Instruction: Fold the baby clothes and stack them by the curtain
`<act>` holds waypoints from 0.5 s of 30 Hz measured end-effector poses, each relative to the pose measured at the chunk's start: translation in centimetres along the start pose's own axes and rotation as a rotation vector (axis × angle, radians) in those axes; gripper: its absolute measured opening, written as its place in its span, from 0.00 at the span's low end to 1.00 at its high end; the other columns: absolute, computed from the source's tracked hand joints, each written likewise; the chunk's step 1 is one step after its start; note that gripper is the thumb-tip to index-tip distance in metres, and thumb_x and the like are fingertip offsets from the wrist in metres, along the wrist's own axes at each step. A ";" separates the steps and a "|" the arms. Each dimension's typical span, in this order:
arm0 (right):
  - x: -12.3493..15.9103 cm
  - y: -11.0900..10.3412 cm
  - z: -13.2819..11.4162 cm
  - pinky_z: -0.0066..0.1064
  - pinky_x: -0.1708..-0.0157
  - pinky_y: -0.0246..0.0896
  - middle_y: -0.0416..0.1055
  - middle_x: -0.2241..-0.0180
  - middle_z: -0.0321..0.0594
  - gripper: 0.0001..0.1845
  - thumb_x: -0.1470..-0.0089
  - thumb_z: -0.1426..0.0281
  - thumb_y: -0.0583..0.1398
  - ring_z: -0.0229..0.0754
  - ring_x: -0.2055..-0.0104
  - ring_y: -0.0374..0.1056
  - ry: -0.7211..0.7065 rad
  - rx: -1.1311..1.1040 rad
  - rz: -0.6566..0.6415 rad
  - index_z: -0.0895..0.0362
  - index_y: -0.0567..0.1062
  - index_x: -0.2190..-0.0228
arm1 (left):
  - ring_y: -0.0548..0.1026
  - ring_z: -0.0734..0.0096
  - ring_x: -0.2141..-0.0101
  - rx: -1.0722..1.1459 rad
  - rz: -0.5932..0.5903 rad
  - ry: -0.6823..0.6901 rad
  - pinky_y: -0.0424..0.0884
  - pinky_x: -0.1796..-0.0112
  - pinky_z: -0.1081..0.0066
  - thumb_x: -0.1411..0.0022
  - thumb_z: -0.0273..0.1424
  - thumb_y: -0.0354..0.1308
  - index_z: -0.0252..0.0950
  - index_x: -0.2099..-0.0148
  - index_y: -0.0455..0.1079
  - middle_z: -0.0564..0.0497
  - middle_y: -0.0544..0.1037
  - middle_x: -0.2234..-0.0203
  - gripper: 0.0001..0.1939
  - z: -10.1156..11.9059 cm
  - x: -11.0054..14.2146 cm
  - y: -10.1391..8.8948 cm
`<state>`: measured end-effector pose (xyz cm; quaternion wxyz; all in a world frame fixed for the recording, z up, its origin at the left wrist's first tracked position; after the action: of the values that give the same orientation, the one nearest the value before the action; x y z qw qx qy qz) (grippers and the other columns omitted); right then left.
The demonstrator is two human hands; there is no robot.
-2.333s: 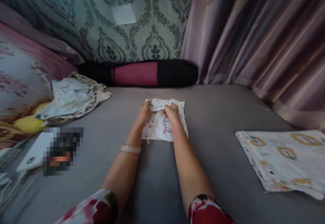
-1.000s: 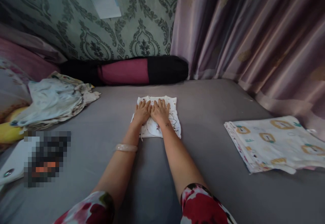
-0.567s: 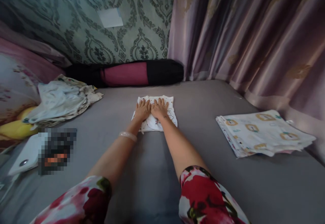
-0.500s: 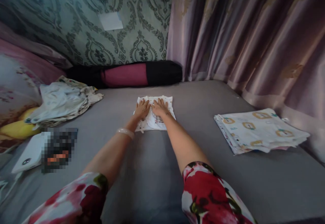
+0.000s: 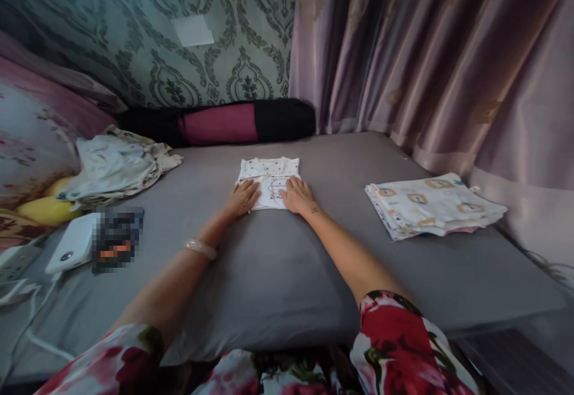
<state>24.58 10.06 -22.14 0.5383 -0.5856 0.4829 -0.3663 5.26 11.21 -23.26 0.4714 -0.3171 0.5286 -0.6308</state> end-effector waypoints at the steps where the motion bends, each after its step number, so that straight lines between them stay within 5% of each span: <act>1: 0.1 0.0 0.2 0.45 0.35 0.36 0.52 0.35 0.55 0.30 0.34 0.60 0.46 0.51 0.33 0.47 0.020 -0.001 -0.002 0.66 0.60 0.39 | 0.54 0.60 0.35 -0.003 0.000 -0.002 0.47 0.37 0.51 0.30 0.40 0.39 0.38 0.37 0.59 0.42 0.60 0.36 0.24 -0.1 0.0 0.2; 8: 0.3 0.7 0.8 0.48 0.34 0.33 0.41 0.31 0.50 0.33 0.34 0.57 0.41 0.48 0.30 0.37 0.064 -0.070 -0.111 0.63 0.52 0.35 | 0.55 0.60 0.35 -0.027 0.014 -0.013 0.48 0.37 0.53 0.30 0.39 0.40 0.39 0.36 0.59 0.42 0.59 0.35 0.24 -0.1 0.0 0.1; 15: 0.0 0.8 1.1 0.50 0.34 0.33 0.42 0.31 0.49 0.32 0.34 0.58 0.43 0.48 0.30 0.37 0.062 -0.104 -0.109 0.61 0.53 0.35 | 0.56 0.61 0.36 0.072 -0.009 -0.034 0.48 0.37 0.55 0.31 0.38 0.42 0.36 0.37 0.61 0.42 0.61 0.36 0.24 -0.5 -0.5 0.0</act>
<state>25.50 10.43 -23.12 0.4710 -0.6268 0.4850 -0.3874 4.98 11.82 -23.37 0.4886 -0.3127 0.4961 -0.6460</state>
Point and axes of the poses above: each hand's wrist, its own x-axis away from the middle knuckle, its own y-axis out of the palm, z = x × y, the point moved 4 cm from there along -x, towards the middle knuckle
